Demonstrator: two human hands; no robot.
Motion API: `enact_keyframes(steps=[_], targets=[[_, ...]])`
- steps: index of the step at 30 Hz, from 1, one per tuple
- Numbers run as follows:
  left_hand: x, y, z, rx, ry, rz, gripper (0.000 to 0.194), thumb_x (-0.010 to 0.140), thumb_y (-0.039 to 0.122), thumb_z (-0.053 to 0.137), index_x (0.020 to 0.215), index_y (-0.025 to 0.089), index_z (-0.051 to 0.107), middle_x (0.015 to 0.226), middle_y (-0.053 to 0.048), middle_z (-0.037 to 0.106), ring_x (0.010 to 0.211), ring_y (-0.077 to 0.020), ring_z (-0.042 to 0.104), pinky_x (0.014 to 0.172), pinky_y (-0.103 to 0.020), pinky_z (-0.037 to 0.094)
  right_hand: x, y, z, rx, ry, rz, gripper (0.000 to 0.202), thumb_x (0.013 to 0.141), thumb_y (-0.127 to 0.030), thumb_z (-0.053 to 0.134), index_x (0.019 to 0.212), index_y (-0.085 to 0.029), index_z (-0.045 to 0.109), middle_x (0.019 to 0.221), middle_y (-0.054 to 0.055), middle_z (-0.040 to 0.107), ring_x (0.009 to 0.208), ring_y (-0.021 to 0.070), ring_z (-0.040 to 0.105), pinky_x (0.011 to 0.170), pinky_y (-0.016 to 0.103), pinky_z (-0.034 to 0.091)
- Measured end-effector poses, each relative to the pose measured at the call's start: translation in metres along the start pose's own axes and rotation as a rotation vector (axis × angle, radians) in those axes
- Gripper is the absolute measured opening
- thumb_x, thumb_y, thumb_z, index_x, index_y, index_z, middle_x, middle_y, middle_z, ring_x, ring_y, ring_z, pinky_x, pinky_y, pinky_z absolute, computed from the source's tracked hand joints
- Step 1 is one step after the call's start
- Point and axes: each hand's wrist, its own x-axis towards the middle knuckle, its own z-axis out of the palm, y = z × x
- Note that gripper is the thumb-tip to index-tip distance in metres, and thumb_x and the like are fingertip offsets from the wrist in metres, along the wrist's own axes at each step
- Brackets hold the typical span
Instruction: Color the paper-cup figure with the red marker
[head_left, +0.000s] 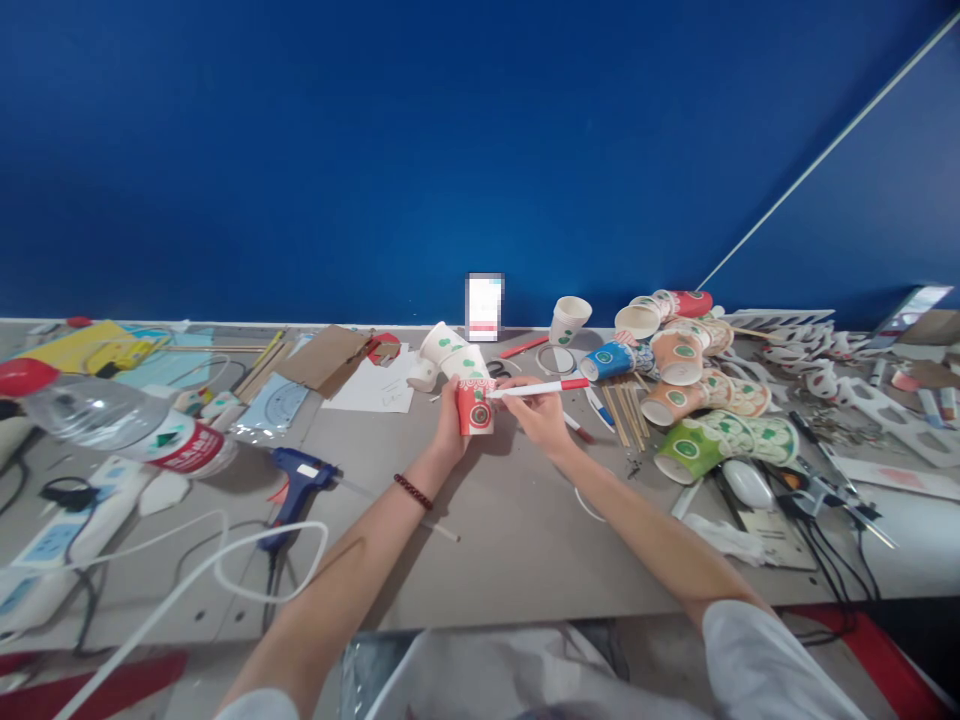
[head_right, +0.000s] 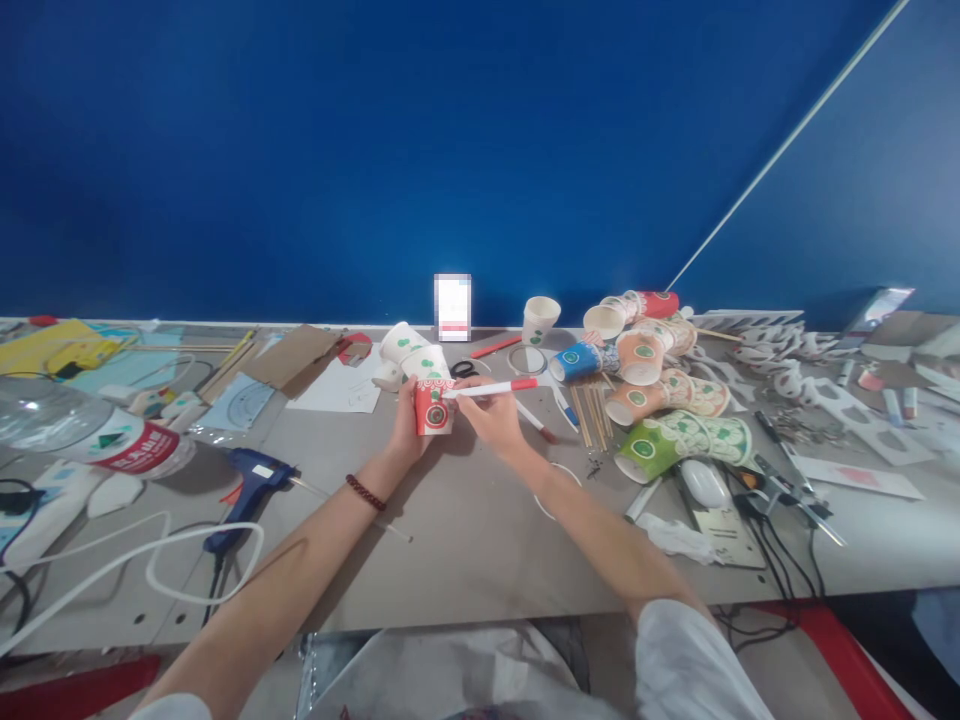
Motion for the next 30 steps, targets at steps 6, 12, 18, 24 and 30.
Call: enact_keyframes(steps=[6, 12, 18, 24, 30], targets=[[-0.0008, -0.0008, -0.0002, -0.023, 0.03, 0.01, 0.039, 0.095, 0.046, 0.05, 0.089, 0.013, 0.069, 0.076, -0.008, 0.073, 0.065, -0.0183, 0.069, 0.065, -0.029, 0.055, 0.0, 0.0019, -0.0011, -0.04, 0.007, -0.011, 0.026, 0.077, -0.043, 0.074, 0.089, -0.021, 0.072, 0.097, 0.006, 0.075, 0.081, 0.0209, 0.072, 0.072, 0.033, 0.062], [-0.0001, -0.0014, -0.0017, -0.018, 0.037, -0.002, 0.039, 0.095, 0.046, 0.049, 0.089, 0.014, 0.069, 0.075, -0.008, 0.074, 0.066, -0.019, 0.07, 0.065, -0.029, 0.056, -0.0006, 0.0009, -0.0008, -0.047, 0.006, -0.012, 0.026, 0.078, -0.044, 0.074, 0.089, -0.021, 0.072, 0.098, 0.007, 0.075, 0.084, 0.0221, 0.072, 0.072, 0.034, 0.063], [0.0028, -0.0031, -0.005, -0.029, 0.028, 0.008, 0.038, 0.093, 0.048, 0.054, 0.094, 0.013, 0.07, 0.077, -0.007, 0.074, 0.069, -0.0194, 0.07, 0.07, -0.03, 0.056, -0.0004, 0.0008, -0.0016, -0.053, -0.009, -0.022, 0.026, 0.079, -0.044, 0.073, 0.09, -0.021, 0.072, 0.095, 0.006, 0.075, 0.083, 0.022, 0.072, 0.072, 0.034, 0.064], [0.0032, -0.0036, -0.0047, -0.014, 0.019, 0.002, 0.039, 0.094, 0.049, 0.053, 0.091, 0.014, 0.069, 0.074, -0.006, 0.073, 0.064, -0.0168, 0.068, 0.067, -0.027, 0.055, 0.0002, 0.0026, -0.002, -0.082, 0.004, -0.023, 0.027, 0.078, -0.045, 0.072, 0.091, -0.021, 0.072, 0.098, 0.007, 0.076, 0.08, 0.0216, 0.073, 0.069, 0.033, 0.063], [-0.0008, -0.0018, -0.0005, 0.021, 0.018, 0.0, 0.04, 0.095, 0.048, 0.053, 0.086, 0.013, 0.069, 0.073, -0.007, 0.072, 0.062, -0.0163, 0.067, 0.064, -0.027, 0.055, -0.0004, -0.0003, -0.001, -0.088, 0.001, -0.019, 0.026, 0.079, -0.043, 0.072, 0.091, -0.021, 0.072, 0.098, 0.007, 0.076, 0.074, 0.0204, 0.072, 0.065, 0.032, 0.064]])
